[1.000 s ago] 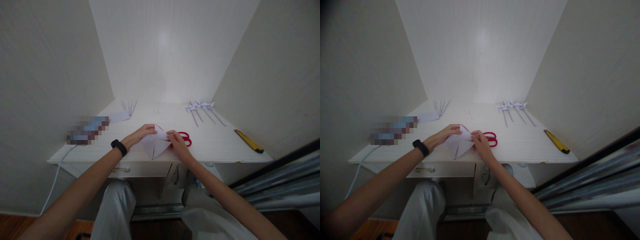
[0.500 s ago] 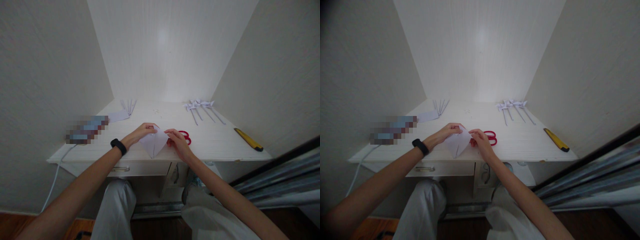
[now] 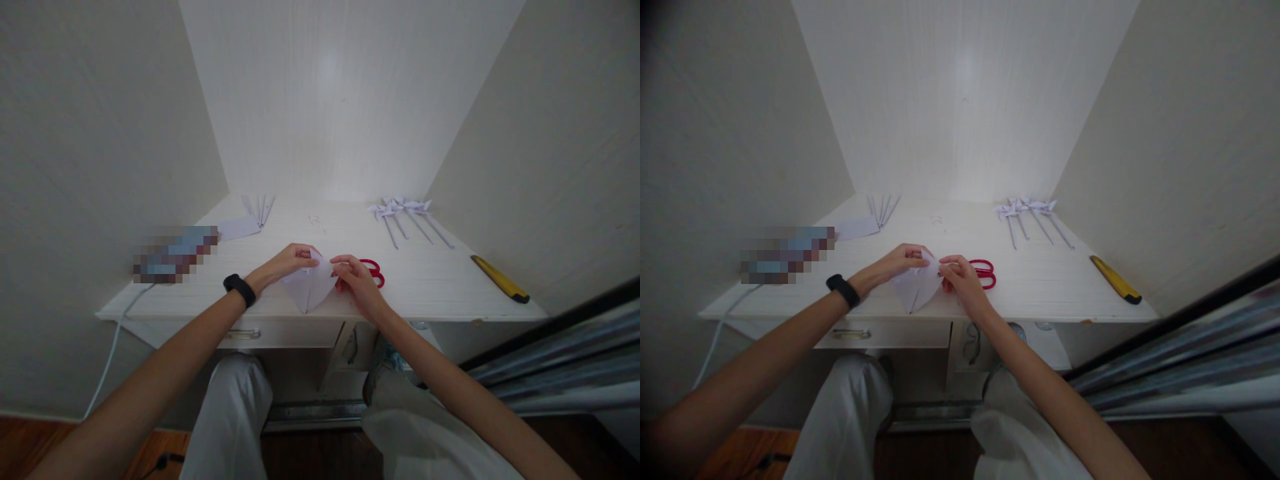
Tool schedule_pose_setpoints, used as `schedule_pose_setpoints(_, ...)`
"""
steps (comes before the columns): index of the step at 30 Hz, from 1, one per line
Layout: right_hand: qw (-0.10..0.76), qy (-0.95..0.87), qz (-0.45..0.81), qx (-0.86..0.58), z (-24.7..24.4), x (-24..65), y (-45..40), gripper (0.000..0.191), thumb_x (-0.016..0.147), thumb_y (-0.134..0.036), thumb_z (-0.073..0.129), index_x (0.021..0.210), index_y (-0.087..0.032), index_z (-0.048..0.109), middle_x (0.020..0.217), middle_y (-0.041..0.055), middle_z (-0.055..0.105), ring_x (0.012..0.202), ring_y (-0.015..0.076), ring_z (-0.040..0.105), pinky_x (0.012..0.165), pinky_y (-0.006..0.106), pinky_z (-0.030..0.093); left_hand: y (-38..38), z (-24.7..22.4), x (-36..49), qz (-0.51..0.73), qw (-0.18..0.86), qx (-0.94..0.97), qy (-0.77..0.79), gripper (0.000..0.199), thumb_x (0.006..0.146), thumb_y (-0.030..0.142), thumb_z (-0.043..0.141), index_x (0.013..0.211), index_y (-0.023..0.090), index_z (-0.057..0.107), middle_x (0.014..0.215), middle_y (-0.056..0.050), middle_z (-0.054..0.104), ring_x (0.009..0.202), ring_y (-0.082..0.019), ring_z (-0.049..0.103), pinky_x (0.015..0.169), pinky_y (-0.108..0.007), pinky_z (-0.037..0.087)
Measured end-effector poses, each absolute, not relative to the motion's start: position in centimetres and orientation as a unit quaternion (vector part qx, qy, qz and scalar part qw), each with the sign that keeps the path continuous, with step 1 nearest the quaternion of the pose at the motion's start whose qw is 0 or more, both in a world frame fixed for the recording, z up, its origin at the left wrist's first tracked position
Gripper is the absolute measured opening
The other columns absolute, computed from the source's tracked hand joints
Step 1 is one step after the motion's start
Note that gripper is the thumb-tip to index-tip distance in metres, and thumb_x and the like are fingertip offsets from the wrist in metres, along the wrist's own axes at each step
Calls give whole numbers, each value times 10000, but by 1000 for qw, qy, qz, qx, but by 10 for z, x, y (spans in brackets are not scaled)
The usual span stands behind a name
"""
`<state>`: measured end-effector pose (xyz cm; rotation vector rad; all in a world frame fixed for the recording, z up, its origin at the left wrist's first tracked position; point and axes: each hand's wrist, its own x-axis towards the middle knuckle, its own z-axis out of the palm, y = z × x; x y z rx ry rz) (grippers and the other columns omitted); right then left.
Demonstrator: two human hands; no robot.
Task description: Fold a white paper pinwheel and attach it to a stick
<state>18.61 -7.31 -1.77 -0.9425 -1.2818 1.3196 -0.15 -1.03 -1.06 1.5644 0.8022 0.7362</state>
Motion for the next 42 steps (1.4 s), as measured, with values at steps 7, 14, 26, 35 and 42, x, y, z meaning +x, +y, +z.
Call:
schedule_pose_setpoints(7,493,-570,516,-407,-21,185,-72,264,725,-395,630,871,-199,531,651,-49,559,480,71,465,474,215,339,-13,-8,-1,314,572,677,340,179,718,234,673,850,115,655,772,-35,695,646,-101,608,617,-208,430)
schedule_pose_setpoints(14,479,-590,501,-413,-25,184,-70,278,738,-388,619,909,-206,496,642,-58,561,480,77,470,465,215,352,-15,-5,1,308,572,681,338,151,704,223,670,806,114,647,716,-18,677,601,-92,588,594,-203,425)
schedule_pose_setpoints(26,455,-617,491,-414,-23,185,-71,197,753,-312,583,905,-208,510,625,-65,550,527,87,495,498,212,360,-15,-5,3,285,531,716,351,197,717,270,665,831,111,648,733,-24,682,639,-107,602,593,-204,425)
schedule_pose_setpoints(35,437,-650,462,-416,-21,186,-72,95,780,-264,540,853,-205,552,633,-46,528,569,92,493,529,224,350,-7,-13,2,272,542,723,332,194,731,293,656,816,117,656,761,-35,698,661,-121,617,628,-225,450)
schedule_pose_setpoints(42,441,-651,464,-409,-22,186,-70,108,782,-289,550,850,-205,544,648,-35,549,568,98,500,523,226,355,-9,-10,3,276,528,731,333,194,722,293,660,808,119,660,737,-20,689,645,-111,599,600,-208,432)
